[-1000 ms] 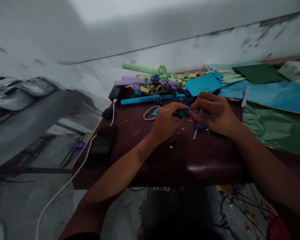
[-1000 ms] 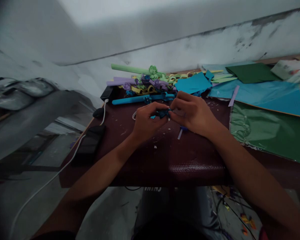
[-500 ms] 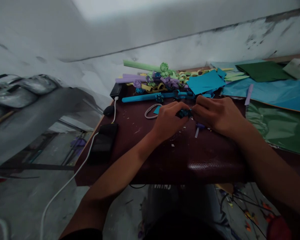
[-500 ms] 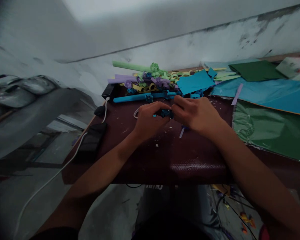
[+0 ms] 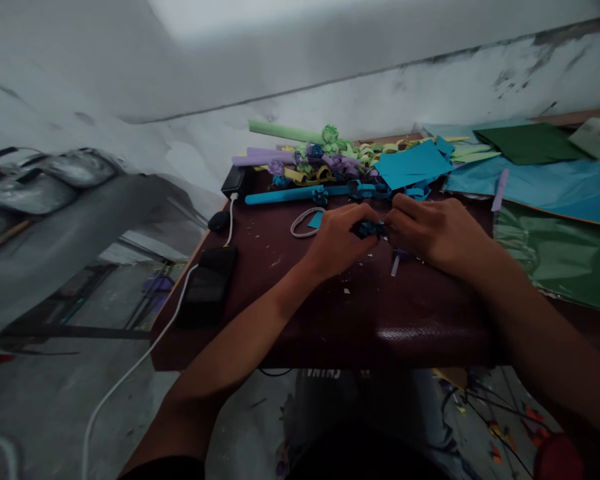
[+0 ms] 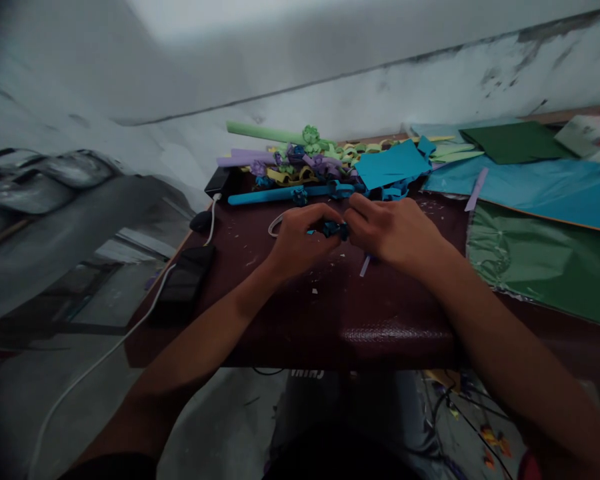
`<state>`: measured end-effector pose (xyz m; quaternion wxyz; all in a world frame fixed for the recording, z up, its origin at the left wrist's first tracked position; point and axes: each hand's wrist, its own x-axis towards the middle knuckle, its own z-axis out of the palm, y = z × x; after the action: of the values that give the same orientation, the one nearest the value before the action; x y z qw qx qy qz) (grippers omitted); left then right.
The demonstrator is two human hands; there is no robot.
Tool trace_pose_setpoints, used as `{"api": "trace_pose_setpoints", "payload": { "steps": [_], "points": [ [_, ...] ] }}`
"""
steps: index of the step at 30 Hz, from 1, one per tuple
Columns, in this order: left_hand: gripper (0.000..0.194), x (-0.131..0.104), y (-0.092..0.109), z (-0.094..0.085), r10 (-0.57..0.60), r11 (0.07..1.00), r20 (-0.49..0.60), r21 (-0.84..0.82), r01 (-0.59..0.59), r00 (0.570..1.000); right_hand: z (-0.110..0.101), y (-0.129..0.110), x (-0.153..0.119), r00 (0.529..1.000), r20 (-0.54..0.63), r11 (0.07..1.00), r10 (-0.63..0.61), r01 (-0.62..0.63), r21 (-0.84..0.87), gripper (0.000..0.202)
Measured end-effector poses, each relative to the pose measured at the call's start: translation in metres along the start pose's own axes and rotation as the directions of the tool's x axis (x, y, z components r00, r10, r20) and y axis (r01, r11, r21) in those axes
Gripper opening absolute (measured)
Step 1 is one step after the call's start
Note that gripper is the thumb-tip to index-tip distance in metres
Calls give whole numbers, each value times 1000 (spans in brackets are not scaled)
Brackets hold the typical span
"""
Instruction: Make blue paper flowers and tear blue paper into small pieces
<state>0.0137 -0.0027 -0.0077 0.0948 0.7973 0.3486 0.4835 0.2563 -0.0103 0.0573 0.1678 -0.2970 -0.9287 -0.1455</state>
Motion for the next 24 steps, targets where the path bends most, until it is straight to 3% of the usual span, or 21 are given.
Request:
{"api": "trace_pose_setpoints", "payload": {
  "steps": [10, 17, 24],
  "points": [
    [24, 1, 3, 1, -52, 998, 23, -22, 53, 998, 8, -3, 2, 999, -42, 998, -9, 6, -64, 24],
    [20, -1, 2, 1, -75, 996, 11, -37, 75, 997, 11, -5, 3, 998, -68, 1000, 19, -18, 4, 23],
    [25, 1, 3, 0, -91, 991, 34, -92, 93, 995, 5, 5, -2, 999, -36, 996, -40, 43, 83, 29]
  ]
}}
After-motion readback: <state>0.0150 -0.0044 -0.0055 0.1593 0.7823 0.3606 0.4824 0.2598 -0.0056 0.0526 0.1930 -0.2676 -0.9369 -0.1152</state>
